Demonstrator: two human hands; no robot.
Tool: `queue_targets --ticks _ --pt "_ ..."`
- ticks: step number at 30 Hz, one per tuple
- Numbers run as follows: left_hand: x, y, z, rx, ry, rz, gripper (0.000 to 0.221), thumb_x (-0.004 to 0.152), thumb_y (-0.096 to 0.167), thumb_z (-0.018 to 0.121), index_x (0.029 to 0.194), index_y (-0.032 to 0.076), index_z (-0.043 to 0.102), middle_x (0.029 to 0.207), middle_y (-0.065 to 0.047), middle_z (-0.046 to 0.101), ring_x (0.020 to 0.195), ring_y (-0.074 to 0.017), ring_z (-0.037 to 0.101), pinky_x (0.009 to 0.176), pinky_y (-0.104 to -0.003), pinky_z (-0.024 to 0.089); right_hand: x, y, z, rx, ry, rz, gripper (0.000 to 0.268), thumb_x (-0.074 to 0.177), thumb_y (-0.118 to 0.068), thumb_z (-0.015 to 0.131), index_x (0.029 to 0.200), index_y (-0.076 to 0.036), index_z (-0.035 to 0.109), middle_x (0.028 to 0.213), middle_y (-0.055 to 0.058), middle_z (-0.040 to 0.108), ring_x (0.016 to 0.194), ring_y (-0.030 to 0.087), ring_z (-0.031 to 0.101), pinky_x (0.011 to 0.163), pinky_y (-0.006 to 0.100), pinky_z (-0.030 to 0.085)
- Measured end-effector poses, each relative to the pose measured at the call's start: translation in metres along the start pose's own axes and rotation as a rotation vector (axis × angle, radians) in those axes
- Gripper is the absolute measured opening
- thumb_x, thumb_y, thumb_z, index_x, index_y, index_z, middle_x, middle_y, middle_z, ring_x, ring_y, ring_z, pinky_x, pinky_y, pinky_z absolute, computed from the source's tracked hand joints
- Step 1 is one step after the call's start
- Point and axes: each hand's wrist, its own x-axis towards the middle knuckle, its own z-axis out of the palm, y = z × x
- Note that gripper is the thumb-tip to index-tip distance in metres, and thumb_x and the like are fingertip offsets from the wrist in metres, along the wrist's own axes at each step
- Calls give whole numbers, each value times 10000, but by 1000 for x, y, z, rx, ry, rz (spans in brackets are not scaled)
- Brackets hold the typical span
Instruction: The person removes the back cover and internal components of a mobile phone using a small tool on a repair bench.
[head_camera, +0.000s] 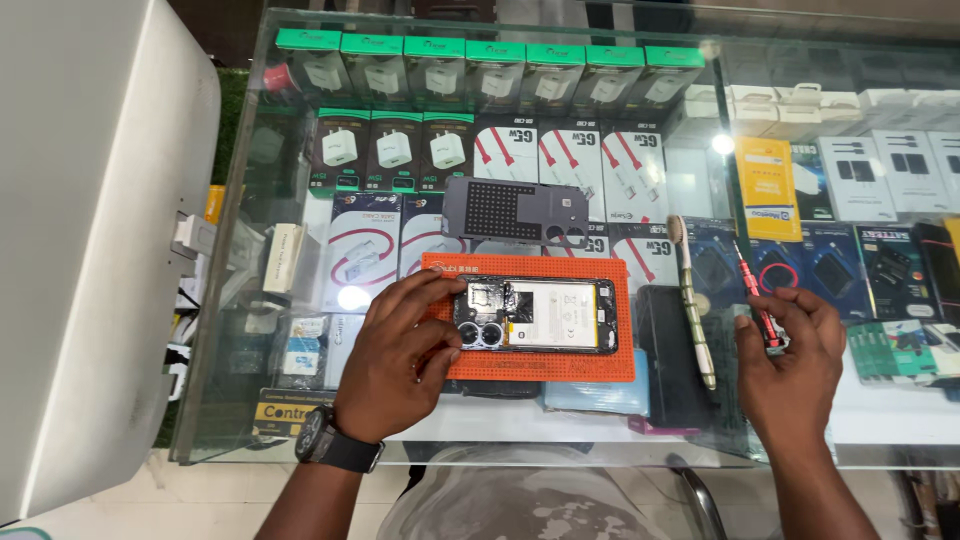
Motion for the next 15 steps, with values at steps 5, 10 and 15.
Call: queue_targets --ticks 5,10,15 --pt "0 -1 1 -2 -10 -11 85 767 33 752 799 82 690 1387 -61 622 1405 -320 480 1111 -487 383 -3 -23 -8 39 87 -133 136 1041 -78 717 1164 -32 685 1368 120 592 1333 275 536 1138 385 452" --pt "-1 -3 1 -79 43 -18 109 782 30 751 846 67 672 1396 -73 625 1396 -320 502 1073 -444 453 0 -69 -1 250 -46 -187 228 1001 -55 687 1227 -31 685 1340 113 665 1265 238 631 1082 342 483" --pt "-3 -1 2 -71 167 -48 163 828 32 743 975 56 677 1368 -75 644 1333 -312 554 1044 -439 492 -9 -101 10 436 -190 -49 247 960 -39 657 1204 -11 677 1311 111 677 1107 172 661 950 291 534"
